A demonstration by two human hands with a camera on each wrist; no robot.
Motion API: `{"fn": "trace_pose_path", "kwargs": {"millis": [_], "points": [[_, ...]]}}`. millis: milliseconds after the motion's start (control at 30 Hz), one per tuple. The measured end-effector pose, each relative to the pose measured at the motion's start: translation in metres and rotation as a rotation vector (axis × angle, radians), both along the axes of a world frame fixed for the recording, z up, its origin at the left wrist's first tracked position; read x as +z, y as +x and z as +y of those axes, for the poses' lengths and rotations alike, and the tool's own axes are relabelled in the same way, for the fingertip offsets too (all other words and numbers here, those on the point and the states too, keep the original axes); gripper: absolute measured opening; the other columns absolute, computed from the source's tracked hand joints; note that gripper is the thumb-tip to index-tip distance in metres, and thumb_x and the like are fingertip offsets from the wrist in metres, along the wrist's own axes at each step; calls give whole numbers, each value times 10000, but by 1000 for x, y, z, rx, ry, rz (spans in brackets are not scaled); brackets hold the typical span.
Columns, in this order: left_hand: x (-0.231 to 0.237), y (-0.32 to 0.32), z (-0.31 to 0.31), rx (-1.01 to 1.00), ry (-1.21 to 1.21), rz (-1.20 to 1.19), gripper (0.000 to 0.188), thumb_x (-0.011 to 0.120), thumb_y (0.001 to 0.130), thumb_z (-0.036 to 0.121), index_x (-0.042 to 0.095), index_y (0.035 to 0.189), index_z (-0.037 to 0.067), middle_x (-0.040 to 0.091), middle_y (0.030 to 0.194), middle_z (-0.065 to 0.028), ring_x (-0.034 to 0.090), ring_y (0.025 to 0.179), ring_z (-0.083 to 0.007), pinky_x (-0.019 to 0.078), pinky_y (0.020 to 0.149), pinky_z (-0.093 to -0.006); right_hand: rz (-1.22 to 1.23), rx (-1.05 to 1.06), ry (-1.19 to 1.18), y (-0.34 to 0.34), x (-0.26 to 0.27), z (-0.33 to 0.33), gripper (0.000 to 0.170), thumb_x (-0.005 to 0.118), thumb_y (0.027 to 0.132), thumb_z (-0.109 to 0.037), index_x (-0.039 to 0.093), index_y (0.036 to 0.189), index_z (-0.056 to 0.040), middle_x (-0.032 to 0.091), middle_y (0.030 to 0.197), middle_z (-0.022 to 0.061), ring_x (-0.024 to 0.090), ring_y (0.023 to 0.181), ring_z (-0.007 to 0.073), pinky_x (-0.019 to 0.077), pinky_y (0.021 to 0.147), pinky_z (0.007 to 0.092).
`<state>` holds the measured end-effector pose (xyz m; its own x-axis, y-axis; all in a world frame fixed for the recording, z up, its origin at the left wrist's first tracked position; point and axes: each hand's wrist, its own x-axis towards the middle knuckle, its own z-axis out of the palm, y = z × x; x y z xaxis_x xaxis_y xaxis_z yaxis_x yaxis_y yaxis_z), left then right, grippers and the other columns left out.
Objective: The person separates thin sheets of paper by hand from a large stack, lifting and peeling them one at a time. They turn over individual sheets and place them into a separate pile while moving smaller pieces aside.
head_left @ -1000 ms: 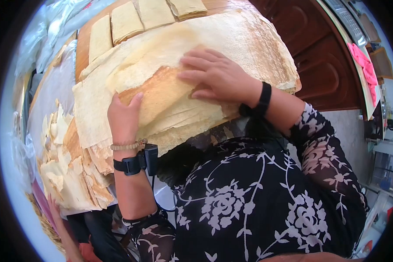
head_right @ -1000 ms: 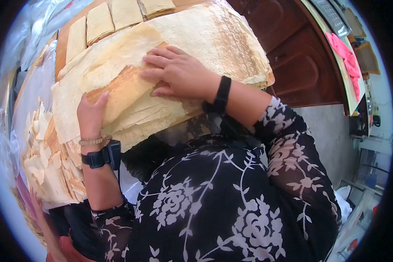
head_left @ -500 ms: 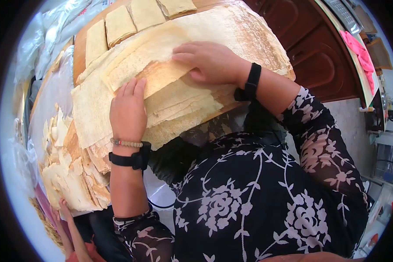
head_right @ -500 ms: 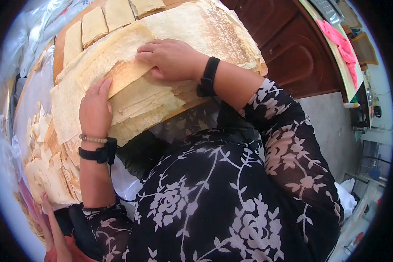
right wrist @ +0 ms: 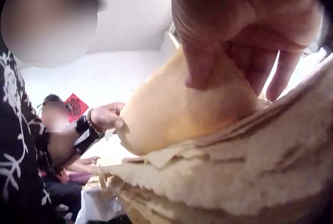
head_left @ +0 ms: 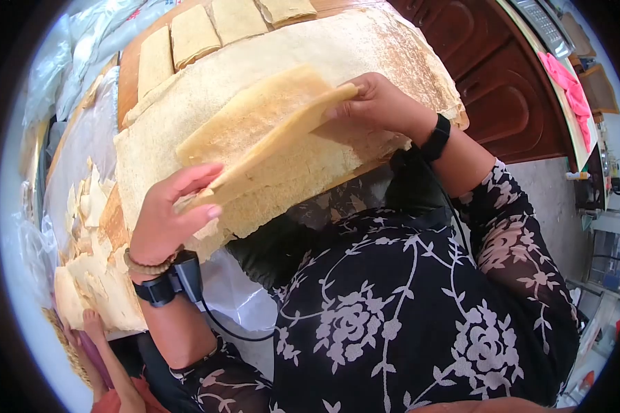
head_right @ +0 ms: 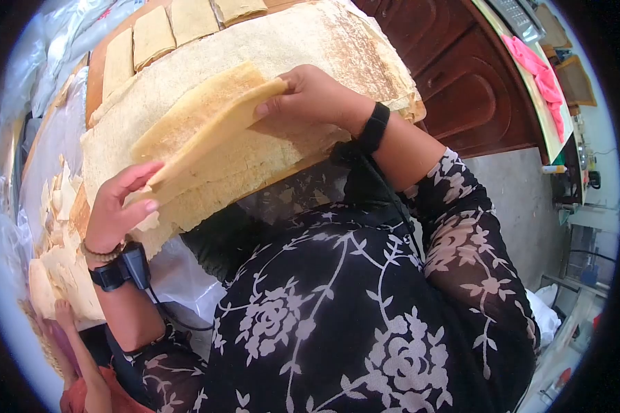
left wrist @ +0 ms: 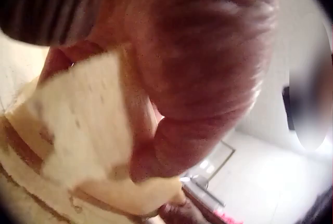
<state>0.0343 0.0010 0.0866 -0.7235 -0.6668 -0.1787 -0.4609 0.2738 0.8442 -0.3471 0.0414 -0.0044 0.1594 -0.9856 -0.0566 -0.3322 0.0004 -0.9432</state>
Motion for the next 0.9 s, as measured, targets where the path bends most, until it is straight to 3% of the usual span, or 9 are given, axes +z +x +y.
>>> {"fn": "trace_pose_path", "kwargs": {"millis": [200,267,400,467,600,667,800,867,900], "points": [[-46,32,5,216,41,71,699,849,802,185,572,1401,-44,645,1346,-121,593,1247,-183,452,1062,-320,-80,-92,78,10,12,-16,320,785,921,-272,769,1089,0,736,921,7,629,800,70,522,754,248],[-48,14,9,406,300,263,627,849,837,194,594,1344,-72,689,1231,-104,631,1120,-156,494,970,-298,-30,-115,75,13,17,-21,303,768,939,-270,771,1094,-10,719,895,-22,605,765,54,502,706,227],[-79,28,-8,470,78,9,468,820,888,185,638,1233,-73,707,1111,-74,632,993,-122,505,875,-276,130,-185,110,18,25,-29,321,753,934,-311,776,1013,-1,679,788,-16,563,686,60,464,615,251],[-56,-4,3,575,64,201,349,765,940,200,655,1133,-69,698,1057,-73,617,950,-100,493,842,-255,171,-196,119,18,23,-34,333,752,927,-319,774,978,9,665,752,-8,550,665,67,454,592,262],[-70,-18,-6,715,122,300,360,712,979,230,634,1175,-61,711,1070,-95,629,950,-120,500,847,-283,351,-202,46,16,7,-46,489,748,881,-468,758,952,16,708,771,137,654,710,225,529,708,367],[-78,-26,-6,727,-314,80,389,675,999,262,618,1238,-40,721,1058,-123,651,956,-170,503,869,-318,399,-205,-10,18,0,-49,486,730,881,-477,759,957,2,712,779,162,671,716,268,534,719,383],[-78,-43,-1,755,-458,61,442,669,992,249,577,1331,-18,722,1039,-163,685,966,-283,514,880,-362,512,-264,-92,24,2,-47,420,698,895,-459,773,986,-55,733,845,168,695,791,340,545,762,420],[-50,-62,10,920,-323,-451,541,693,957,266,538,1403,3,677,1191,-208,641,1130,-344,481,992,-420,556,-283,-106,30,5,-44,404,691,900,-453,775,992,-68,736,856,162,699,812,348,548,772,427],[-53,-59,10,919,-323,-452,541,693,957,266,538,1403,3,677,1191,-208,641,1130,-344,481,992,-420,583,-314,-136,34,6,-41,383,692,909,-419,767,969,-48,722,848,190,701,814,359,546,763,432]]}}
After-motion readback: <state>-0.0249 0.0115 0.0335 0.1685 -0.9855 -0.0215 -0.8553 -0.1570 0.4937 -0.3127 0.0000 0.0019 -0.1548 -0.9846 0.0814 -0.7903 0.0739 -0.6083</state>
